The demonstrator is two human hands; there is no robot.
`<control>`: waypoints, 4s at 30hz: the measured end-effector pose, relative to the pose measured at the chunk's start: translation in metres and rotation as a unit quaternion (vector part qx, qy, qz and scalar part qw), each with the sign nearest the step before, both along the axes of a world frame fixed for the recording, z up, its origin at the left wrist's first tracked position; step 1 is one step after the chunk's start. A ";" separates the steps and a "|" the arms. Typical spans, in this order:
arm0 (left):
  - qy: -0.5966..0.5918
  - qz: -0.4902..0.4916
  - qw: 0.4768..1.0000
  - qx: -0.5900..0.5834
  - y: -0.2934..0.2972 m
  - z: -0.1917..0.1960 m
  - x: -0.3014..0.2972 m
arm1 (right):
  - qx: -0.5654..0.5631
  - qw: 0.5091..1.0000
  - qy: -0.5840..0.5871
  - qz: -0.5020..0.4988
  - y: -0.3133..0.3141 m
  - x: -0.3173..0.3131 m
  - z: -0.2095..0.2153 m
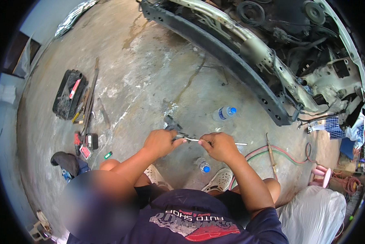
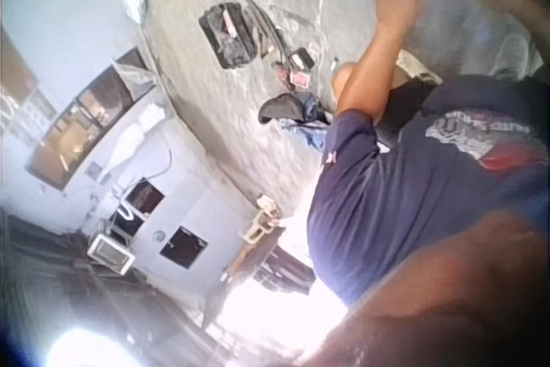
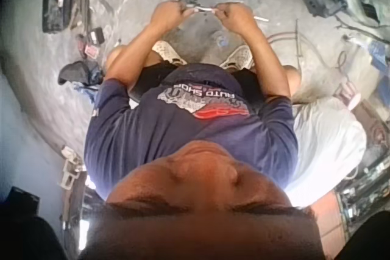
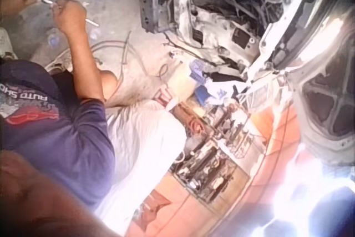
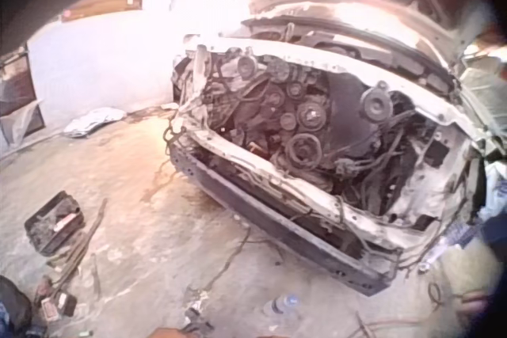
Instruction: The person sits on the garage floor and uses pliers and a hammer to bend and shape a small metal bracket. They repeatedly adjust the grip and strike the part to modify its form.
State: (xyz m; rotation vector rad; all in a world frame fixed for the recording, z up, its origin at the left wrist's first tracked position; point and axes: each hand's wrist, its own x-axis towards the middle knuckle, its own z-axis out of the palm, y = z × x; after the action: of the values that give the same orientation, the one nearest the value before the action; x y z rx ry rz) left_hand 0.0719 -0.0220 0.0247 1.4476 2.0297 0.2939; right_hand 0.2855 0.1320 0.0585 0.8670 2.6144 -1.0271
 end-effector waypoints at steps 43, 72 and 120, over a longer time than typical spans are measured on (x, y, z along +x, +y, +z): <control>-0.129 -0.163 0.946 0.249 0.014 -0.043 0.010 | 0.097 0.986 -0.122 -0.061 -0.004 0.035 0.058; -0.225 -0.166 0.922 0.266 -0.047 -0.063 -0.042 | 0.024 0.985 -0.149 -0.088 -0.097 -0.026 0.072; -0.039 -0.099 0.976 -0.189 -0.099 -0.044 0.009 | -0.025 0.998 -0.058 0.029 -0.114 -0.017 -0.064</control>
State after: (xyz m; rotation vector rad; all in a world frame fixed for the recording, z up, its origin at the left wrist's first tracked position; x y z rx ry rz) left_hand 0.0813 -0.1209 -0.0197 1.3582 1.7444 -0.1137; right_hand 0.2684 0.0183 -0.0052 0.8086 2.4925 -0.9909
